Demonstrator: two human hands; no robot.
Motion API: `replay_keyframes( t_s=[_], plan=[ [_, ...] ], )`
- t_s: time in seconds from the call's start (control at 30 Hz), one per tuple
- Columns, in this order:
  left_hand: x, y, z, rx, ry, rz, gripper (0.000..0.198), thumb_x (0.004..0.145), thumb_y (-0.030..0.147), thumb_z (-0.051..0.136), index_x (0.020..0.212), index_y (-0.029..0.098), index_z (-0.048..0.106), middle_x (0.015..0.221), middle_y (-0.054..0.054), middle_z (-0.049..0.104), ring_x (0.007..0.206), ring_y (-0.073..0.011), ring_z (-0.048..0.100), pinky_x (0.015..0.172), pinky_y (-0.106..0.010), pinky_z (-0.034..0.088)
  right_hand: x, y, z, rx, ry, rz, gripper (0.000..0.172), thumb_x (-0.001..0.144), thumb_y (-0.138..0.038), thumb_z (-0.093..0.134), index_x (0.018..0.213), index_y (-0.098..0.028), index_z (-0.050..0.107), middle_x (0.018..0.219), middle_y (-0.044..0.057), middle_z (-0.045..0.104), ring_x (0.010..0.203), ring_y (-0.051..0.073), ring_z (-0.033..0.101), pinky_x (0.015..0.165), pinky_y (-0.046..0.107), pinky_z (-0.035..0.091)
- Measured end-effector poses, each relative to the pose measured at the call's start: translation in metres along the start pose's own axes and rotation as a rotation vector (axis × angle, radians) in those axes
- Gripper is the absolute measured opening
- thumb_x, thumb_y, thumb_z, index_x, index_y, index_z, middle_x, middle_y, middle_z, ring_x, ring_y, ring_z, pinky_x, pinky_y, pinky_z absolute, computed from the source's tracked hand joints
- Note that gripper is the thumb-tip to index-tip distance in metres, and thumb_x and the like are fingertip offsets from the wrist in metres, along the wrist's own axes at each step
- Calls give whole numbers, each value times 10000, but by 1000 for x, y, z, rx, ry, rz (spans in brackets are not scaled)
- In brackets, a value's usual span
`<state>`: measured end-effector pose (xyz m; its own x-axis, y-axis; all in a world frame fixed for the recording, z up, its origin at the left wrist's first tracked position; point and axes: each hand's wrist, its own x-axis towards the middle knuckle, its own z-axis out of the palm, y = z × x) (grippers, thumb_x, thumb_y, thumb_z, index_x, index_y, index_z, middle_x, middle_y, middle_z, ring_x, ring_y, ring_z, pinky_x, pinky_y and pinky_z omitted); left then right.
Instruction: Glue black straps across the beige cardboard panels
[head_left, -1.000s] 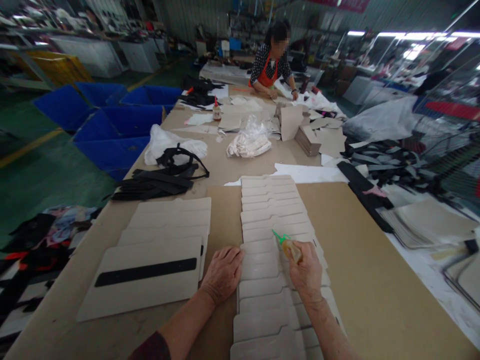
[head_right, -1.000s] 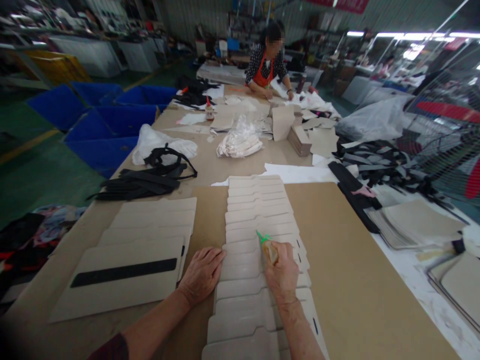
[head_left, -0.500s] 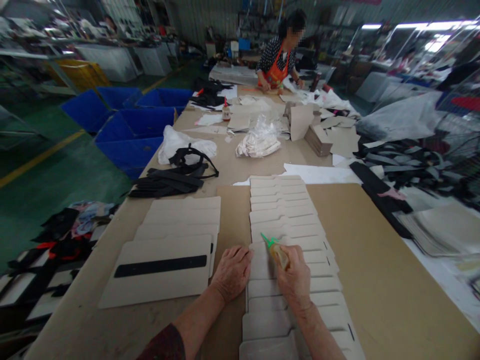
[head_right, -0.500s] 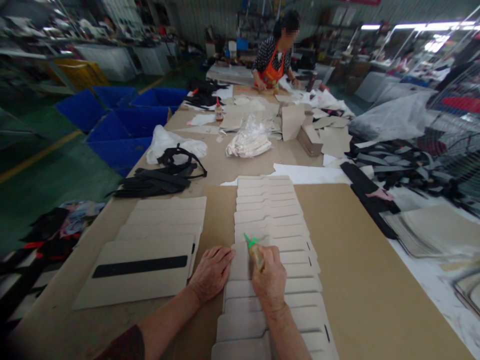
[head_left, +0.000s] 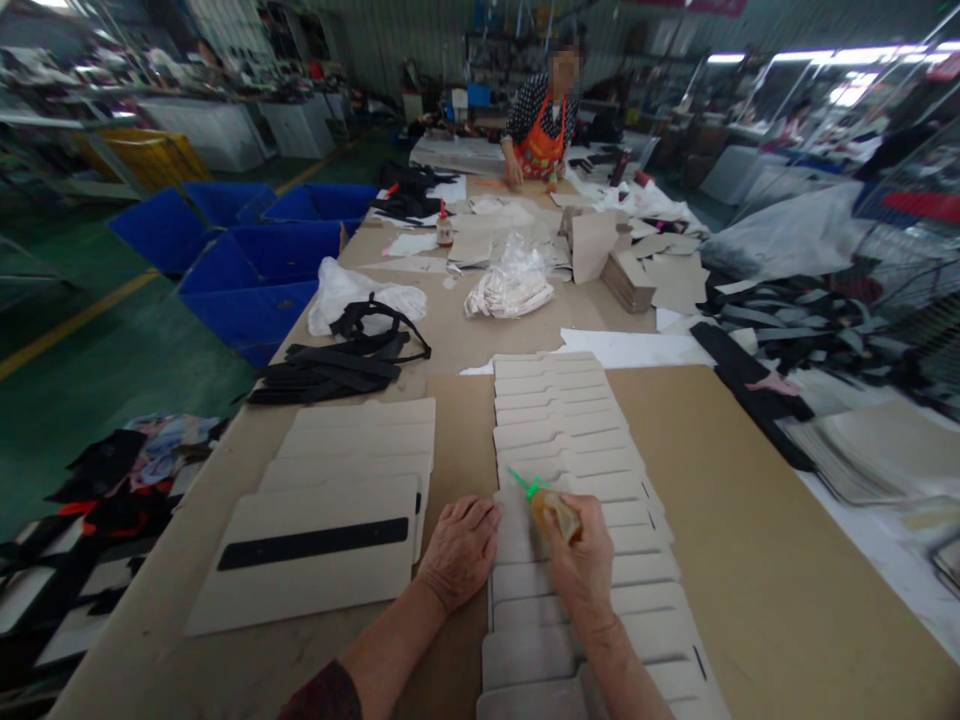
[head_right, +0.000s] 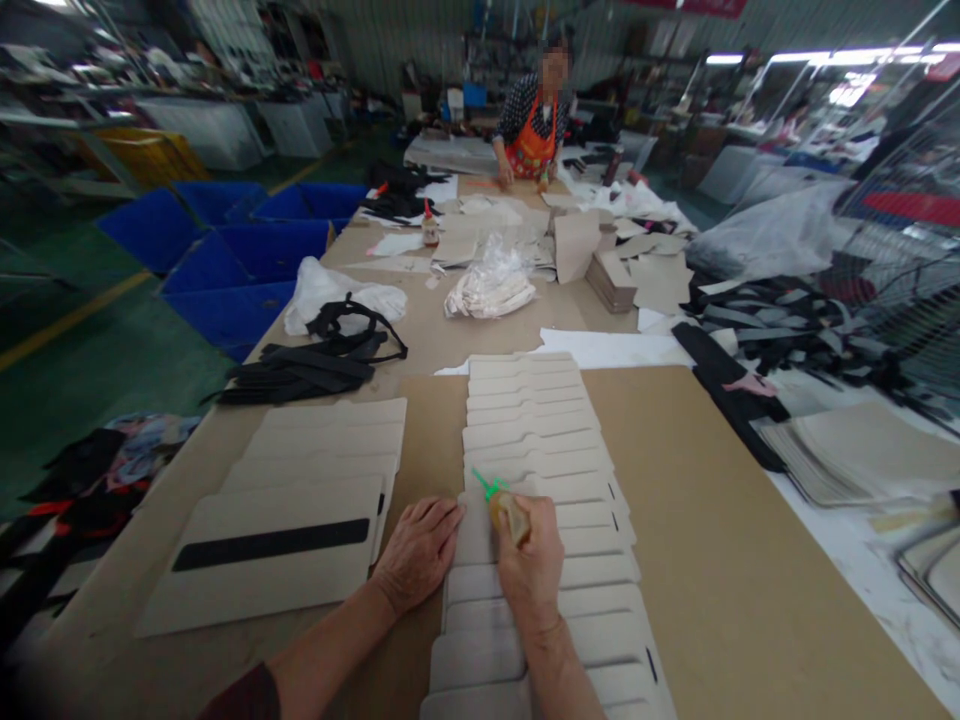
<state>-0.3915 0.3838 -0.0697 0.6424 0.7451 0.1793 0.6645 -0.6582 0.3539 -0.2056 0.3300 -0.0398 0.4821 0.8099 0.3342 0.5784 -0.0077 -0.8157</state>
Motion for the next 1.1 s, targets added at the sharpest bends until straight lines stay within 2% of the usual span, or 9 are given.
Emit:
replay_keyframes(
  t_s=[0.13, 0.2, 0.3, 0.37, 0.5, 0.7, 0.87, 1.1],
  plan=[
    [0, -2, 2, 18, 17, 1, 381, 905, 131, 515, 1273, 212, 568, 1207, -63, 629, 1127, -244, 506, 975, -450, 432, 30, 41, -31, 20, 303, 193, 380, 809, -499, 666, 1011, -183, 607, 940, 59, 630, 841, 200, 594, 769, 353, 498],
    [0, -2, 3, 15, 16, 2, 379, 903, 127, 517, 1269, 209, 572, 1202, -63, 632, 1123, -244, 511, 974, -452, 433, 50, 66, -52, -65, 394, 213, 427, 782, -539, 668, 1003, -181, 599, 954, 72, 623, 850, 214, 587, 777, 377, 490],
    [0, -3, 5, 5, 20, 3, 392, 908, 135, 521, 1289, 210, 564, 1201, -62, 634, 1126, -245, 512, 984, -457, 427, 75, 95, -76, -236, 426, 135, 437, 797, -578, 626, 985, -185, 587, 960, 89, 618, 872, 232, 569, 793, 403, 471],
    [0, -4, 5, -3, 26, 10, 409, 910, 137, 523, 1308, 223, 554, 1200, -58, 635, 1123, -242, 515, 982, -449, 429, 86, 105, -83, -330, 407, 61, 431, 822, -594, 584, 960, -186, 586, 941, 97, 621, 872, 238, 557, 796, 409, 459],
    [0, -6, 5, 1, 45, 21, 440, 892, 122, 535, 1317, 238, 554, 1189, -57, 641, 1107, -239, 527, 961, -432, 442, 96, 107, -83, -463, 355, 15, 409, 873, -580, 505, 955, -188, 591, 896, 89, 621, 812, 225, 534, 744, 374, 437],
    [-1, -5, 4, 10, 48, 21, 428, 898, 134, 533, 1314, 232, 559, 1198, -63, 643, 1113, -247, 528, 957, -441, 444, 97, 103, -78, -580, 256, 45, 387, 903, -543, 440, 979, -200, 602, 953, 89, 618, 858, 220, 528, 690, 332, 401],
    [0, -4, 4, 9, 53, 16, 428, 908, 131, 516, 1322, 236, 550, 1191, -64, 643, 1111, -243, 528, 958, -446, 443, 97, 96, -76, -598, 198, 43, 360, 904, -511, 446, 976, -201, 613, 949, 68, 613, 813, 194, 514, 647, 303, 375],
    [0, -3, 2, 12, 42, 20, 416, 891, 138, 542, 1293, 240, 569, 1192, -60, 643, 1111, -248, 529, 960, -443, 442, 89, 86, -69, -575, 176, 46, 402, 889, -558, 453, 969, -203, 626, 917, 57, 619, 759, 186, 513, 618, 296, 355]
  ],
)
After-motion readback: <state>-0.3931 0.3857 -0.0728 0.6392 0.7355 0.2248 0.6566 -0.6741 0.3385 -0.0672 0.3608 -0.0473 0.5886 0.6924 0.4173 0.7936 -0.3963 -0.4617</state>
